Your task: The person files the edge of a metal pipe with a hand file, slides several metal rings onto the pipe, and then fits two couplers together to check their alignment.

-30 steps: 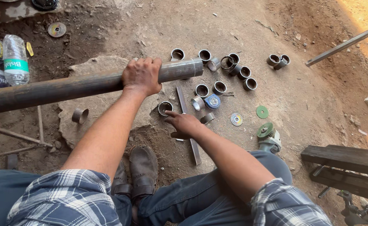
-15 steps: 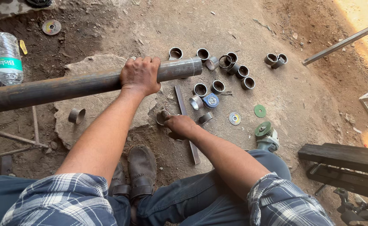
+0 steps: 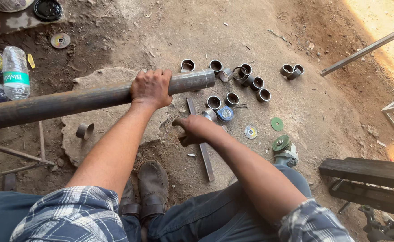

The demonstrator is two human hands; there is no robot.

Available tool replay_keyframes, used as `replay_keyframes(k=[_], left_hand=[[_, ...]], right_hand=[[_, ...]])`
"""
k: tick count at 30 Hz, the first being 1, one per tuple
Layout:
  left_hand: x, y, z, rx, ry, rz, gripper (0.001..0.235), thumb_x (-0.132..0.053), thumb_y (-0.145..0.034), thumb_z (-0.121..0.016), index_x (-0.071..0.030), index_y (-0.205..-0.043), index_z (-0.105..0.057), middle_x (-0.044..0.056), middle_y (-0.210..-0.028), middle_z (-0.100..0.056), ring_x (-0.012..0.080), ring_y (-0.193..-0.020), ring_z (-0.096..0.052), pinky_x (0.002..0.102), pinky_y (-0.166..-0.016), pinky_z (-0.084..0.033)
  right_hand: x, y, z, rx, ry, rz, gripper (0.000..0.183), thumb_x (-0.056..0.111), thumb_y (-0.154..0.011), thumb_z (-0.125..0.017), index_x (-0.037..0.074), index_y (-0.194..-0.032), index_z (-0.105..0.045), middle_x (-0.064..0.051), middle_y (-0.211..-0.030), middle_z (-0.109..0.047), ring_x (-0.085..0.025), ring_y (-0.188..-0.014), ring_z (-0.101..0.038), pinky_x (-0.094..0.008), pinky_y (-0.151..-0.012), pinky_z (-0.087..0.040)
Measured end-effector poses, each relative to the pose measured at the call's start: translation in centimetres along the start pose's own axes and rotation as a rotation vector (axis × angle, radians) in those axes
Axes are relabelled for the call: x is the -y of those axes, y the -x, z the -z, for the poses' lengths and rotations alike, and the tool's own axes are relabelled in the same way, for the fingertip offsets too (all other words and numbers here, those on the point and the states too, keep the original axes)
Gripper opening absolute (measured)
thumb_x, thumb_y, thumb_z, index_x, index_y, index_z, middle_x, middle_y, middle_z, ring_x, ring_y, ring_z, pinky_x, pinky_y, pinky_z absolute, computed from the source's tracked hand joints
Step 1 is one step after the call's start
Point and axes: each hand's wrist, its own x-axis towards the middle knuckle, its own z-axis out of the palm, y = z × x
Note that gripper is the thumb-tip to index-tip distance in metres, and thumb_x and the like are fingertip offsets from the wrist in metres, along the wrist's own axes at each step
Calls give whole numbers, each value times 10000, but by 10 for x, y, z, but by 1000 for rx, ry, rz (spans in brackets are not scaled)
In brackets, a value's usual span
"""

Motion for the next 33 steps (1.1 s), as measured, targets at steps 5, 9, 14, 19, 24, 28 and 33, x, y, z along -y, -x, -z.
replay_keyframes(k=[5, 9, 14, 19, 24, 28, 33], left_hand=[[-1, -1, 9, -28, 83, 6, 520, -354, -648, -905, -152, -1059, -658, 78, -1024, -732, 260, -939, -716, 397, -839, -569], [-2, 2, 7, 15, -5, -1, 416, -364, -734, -850, -152, -1044, -671, 60, -940, -739, 207, -824, -717, 341, -742, -581], [0, -2, -3, 21, -62, -19, 262, -328, -847, -774, -165, -1029, -677, 10, -870, -733, 130, -673, -683, 271, -602, -568], [1, -3, -10, 0, -57, -15, 367, -417, -803, -814, -166, -1033, -678, 17, -879, -733, 124, -682, -670, 276, -626, -568], [1, -4, -8, 18, -81, -10, 396, -441, -818, -813, -166, -1070, -680, 22, -880, -738, 135, -696, -681, 288, -635, -582], [-1, -2, -5, -4, -48, -4, 383, -401, -810, -814, -171, -1086, -682, 17, -901, -741, 135, -713, -693, 294, -667, -590], [-2, -2, -4, 33, -80, 1, 433, -432, -795, -823, -171, -1108, -676, 25, -902, -736, 143, -739, -700, 307, -688, -594]], right_hand=[[6, 36, 66, -107, -65, 19, 607, 340, -707, -827, 122, -1249, -663, -130, -909, -757, -328, -897, -734, -462, -803, -590], [10, 62, 95, -210, -75, -24, 457, 350, -708, -824, 91, -1072, -725, -120, -894, -736, -315, -886, -732, -449, -814, -589], [25, 86, 122, -27, 33, -120, 288, 377, -885, -702, 96, -928, -752, -89, -836, -740, -263, -800, -735, -407, -765, -607], [31, 132, 133, -160, -113, 59, 268, 353, -815, -814, 105, -893, -749, -46, -956, -689, -181, -872, -664, -366, -768, -562], [20, 129, 125, -429, -202, 105, 265, 335, -859, -841, 82, -878, -763, -49, -1151, -671, -175, -980, -666, -351, -860, -582], [7, 110, 112, -341, -216, -31, 283, 332, -789, -844, 88, -916, -778, -56, -1311, -623, -200, -1005, -686, -362, -899, -590], [1, 102, 104, -240, -258, -50, 323, 336, -729, -866, 73, -902, -795, -76, -1454, -564, -242, -1075, -701, -389, -939, -576]])
